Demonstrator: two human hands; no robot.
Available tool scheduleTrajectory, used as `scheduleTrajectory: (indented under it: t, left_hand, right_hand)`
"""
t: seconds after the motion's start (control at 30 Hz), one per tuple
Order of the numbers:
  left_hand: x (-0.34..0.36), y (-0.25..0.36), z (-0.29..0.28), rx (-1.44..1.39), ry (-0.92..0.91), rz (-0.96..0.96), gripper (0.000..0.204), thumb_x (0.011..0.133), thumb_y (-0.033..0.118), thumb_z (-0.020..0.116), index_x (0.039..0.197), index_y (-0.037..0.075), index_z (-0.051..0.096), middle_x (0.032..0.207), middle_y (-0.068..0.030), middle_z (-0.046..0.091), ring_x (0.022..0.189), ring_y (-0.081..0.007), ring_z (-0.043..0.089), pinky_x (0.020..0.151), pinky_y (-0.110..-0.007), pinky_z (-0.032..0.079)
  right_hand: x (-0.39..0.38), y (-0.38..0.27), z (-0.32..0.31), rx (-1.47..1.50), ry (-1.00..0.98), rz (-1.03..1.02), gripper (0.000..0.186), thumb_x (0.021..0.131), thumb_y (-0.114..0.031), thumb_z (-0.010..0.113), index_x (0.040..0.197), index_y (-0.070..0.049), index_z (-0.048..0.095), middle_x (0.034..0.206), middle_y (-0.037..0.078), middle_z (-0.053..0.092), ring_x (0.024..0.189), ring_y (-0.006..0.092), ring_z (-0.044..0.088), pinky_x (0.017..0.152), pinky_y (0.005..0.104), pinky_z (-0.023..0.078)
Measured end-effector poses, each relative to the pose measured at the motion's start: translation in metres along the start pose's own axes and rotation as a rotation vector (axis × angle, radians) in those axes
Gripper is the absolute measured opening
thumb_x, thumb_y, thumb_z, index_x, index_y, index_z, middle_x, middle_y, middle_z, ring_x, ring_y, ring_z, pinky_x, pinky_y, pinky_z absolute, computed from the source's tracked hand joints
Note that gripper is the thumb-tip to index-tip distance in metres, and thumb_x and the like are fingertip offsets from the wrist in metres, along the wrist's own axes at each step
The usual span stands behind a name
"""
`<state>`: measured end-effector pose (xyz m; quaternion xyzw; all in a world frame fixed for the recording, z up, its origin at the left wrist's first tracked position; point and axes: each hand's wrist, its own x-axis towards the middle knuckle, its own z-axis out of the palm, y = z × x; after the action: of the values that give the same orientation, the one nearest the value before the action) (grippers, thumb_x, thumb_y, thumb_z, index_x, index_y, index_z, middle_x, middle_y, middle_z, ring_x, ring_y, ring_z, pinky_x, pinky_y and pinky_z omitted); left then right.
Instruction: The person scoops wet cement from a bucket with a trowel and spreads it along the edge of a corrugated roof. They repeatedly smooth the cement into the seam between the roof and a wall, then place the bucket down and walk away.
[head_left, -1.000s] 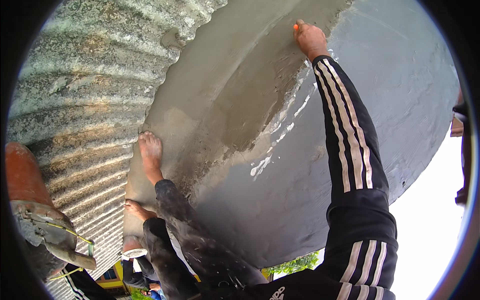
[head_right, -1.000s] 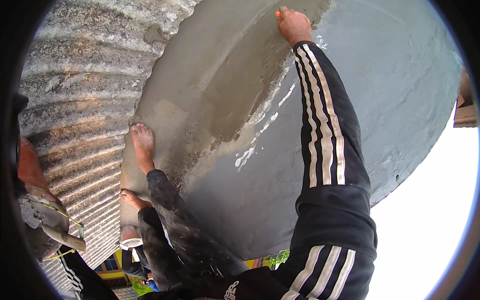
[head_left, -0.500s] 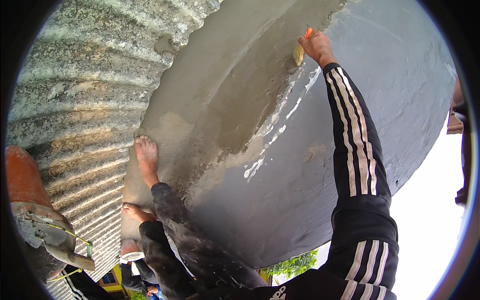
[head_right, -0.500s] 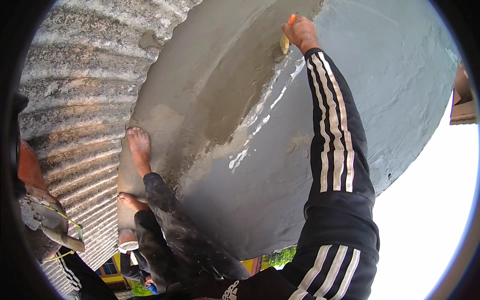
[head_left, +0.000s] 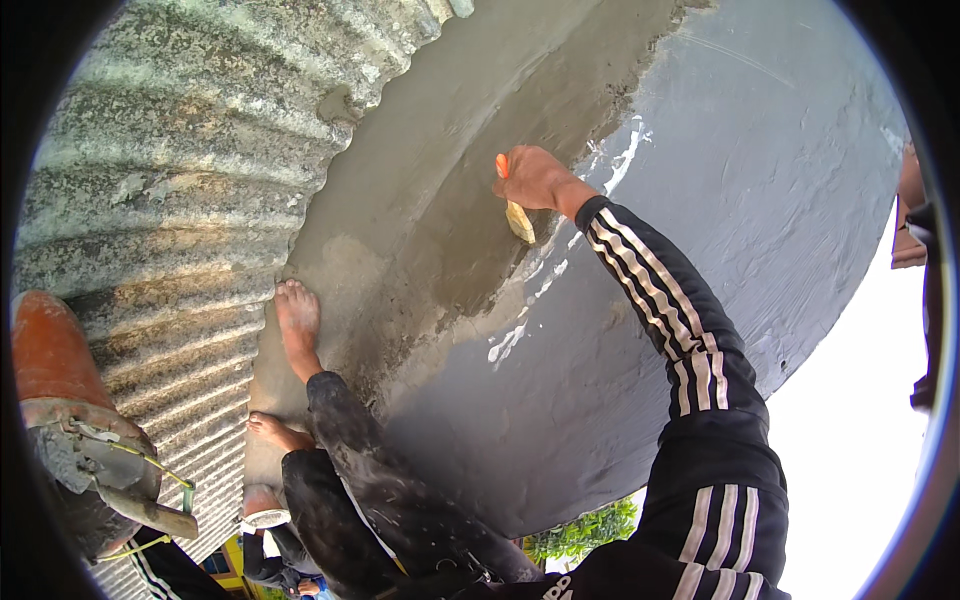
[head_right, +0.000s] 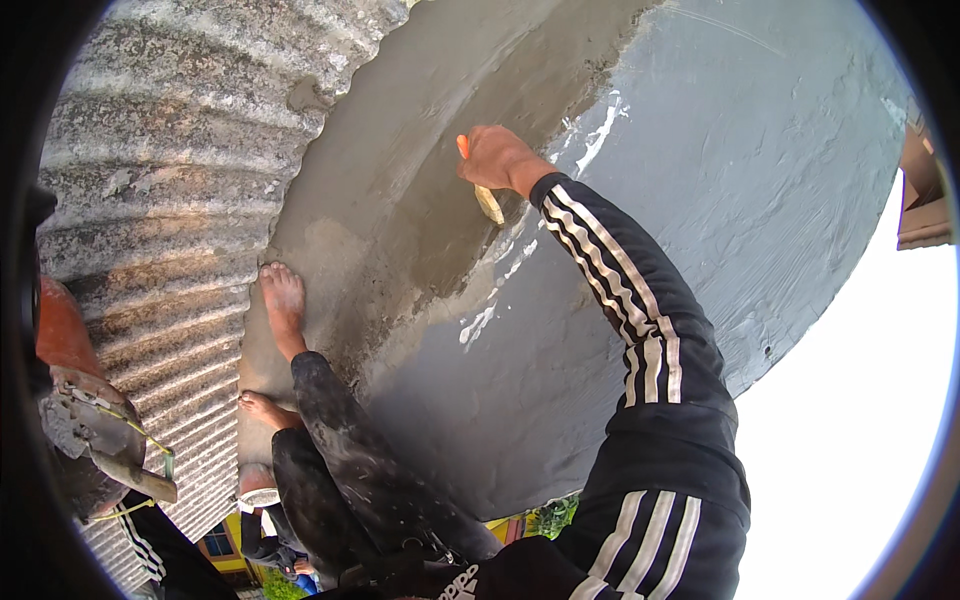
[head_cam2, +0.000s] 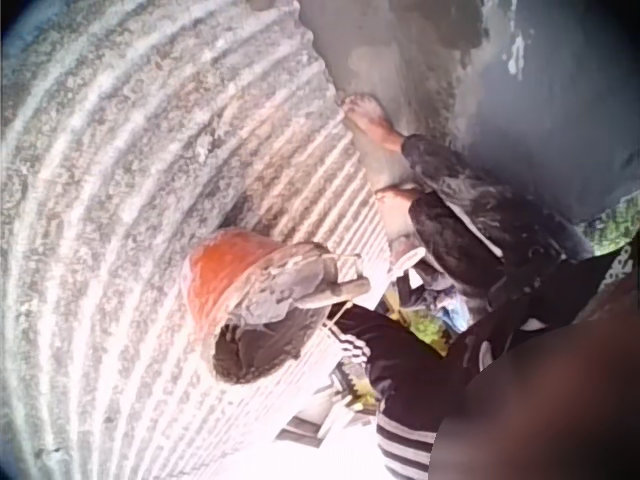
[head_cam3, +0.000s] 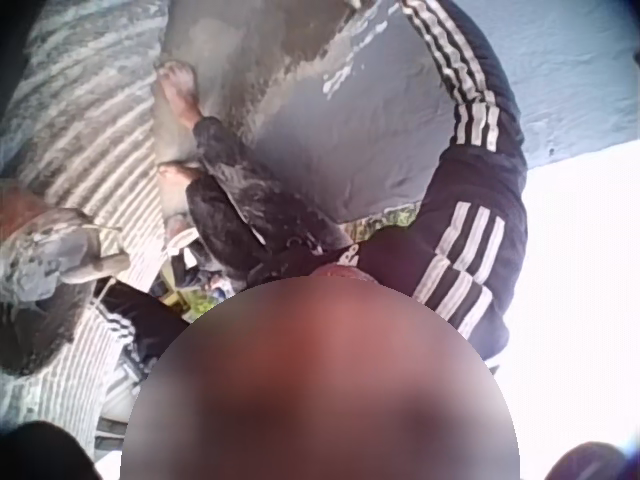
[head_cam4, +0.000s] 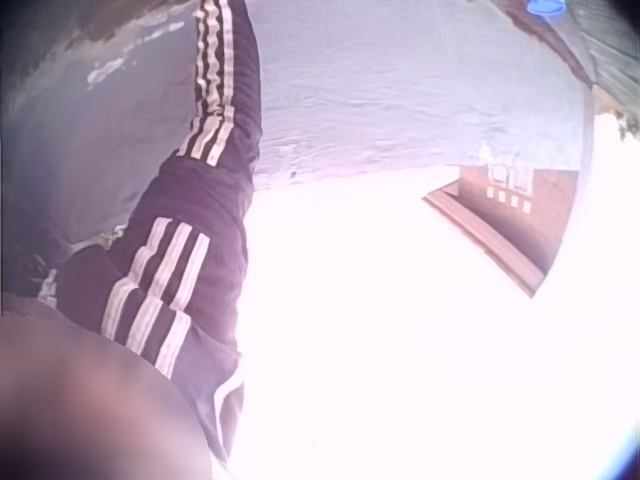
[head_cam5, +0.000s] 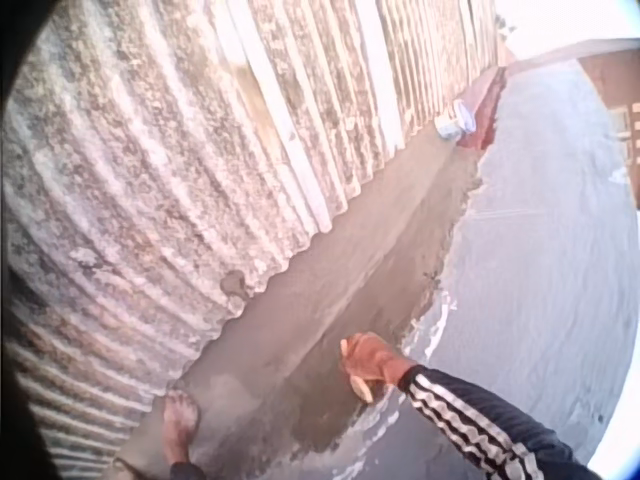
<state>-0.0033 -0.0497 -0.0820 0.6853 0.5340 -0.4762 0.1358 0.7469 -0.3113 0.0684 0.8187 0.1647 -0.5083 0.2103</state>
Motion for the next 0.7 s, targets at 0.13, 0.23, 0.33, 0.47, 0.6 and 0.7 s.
scheduleTrajectory:
  t: [0.13,0.23,0.33,0.47,0.6,0.7]
  left_hand:
    - [-0.001,-0.001,-0.001,0.022,-0.007,-0.006,0.133,0.060,0.042,0.090,0.158,-0.003,0.011,0.164,-0.0294,0.022,0.156,-0.0426,0.017,0.131,-0.044,0.016]
    - [-0.001,-0.002,-0.001,0.035,-0.006,-0.011,0.132,0.061,0.042,0.089,0.158,-0.003,0.011,0.164,-0.0292,0.022,0.157,-0.0424,0.017,0.131,-0.044,0.016]
    - [-0.003,-0.003,-0.002,0.050,-0.009,-0.006,0.131,0.062,0.042,0.089,0.158,-0.003,0.012,0.164,-0.0291,0.023,0.157,-0.0423,0.017,0.131,-0.044,0.016]
    - [-0.005,-0.002,-0.006,0.045,-0.011,-0.023,0.130,0.063,0.042,0.088,0.158,-0.003,0.012,0.164,-0.0290,0.023,0.157,-0.0421,0.017,0.131,-0.044,0.016]
    - [-0.005,0.000,-0.010,0.049,-0.017,-0.028,0.129,0.065,0.043,0.087,0.158,-0.003,0.012,0.165,-0.0288,0.023,0.157,-0.0419,0.016,0.131,-0.044,0.016]
    - [-0.005,-0.001,-0.010,0.056,-0.013,-0.032,0.128,0.066,0.043,0.087,0.158,-0.003,0.012,0.165,-0.0287,0.023,0.157,-0.0418,0.016,0.131,-0.044,0.016]
  right_hand:
    - [0.031,0.060,-0.049,-0.042,0.274,0.271,0.047,0.092,-0.040,0.065,0.112,0.003,0.071,0.117,0.026,0.072,0.114,0.0403,0.068,0.100,0.0441,0.055]
    - [0.053,0.103,-0.084,-0.118,0.673,0.297,0.034,0.098,-0.035,0.061,0.117,-0.009,0.072,0.111,0.019,0.076,0.108,0.0369,0.072,0.097,0.0461,0.057]
    - [0.065,0.083,-0.060,-0.312,0.551,0.127,0.028,0.102,-0.030,0.056,0.117,-0.013,0.073,0.107,0.016,0.077,0.105,0.0356,0.074,0.095,0.0469,0.058]
    - [0.047,-0.030,0.037,-0.213,0.199,-0.054,0.027,0.103,-0.026,0.055,0.114,-0.013,0.075,0.106,0.014,0.078,0.104,0.0327,0.074,0.093,0.0445,0.059]
    - [0.004,-0.136,0.125,0.019,-0.084,-0.247,0.030,0.097,-0.029,0.062,0.113,-0.008,0.076,0.114,0.019,0.075,0.111,0.0363,0.071,0.098,0.0448,0.057]
    - [0.008,-0.146,0.138,0.227,-0.127,-0.142,0.037,0.094,-0.034,0.067,0.115,-0.004,0.074,0.116,0.022,0.074,0.116,0.0379,0.069,0.100,0.0460,0.055]
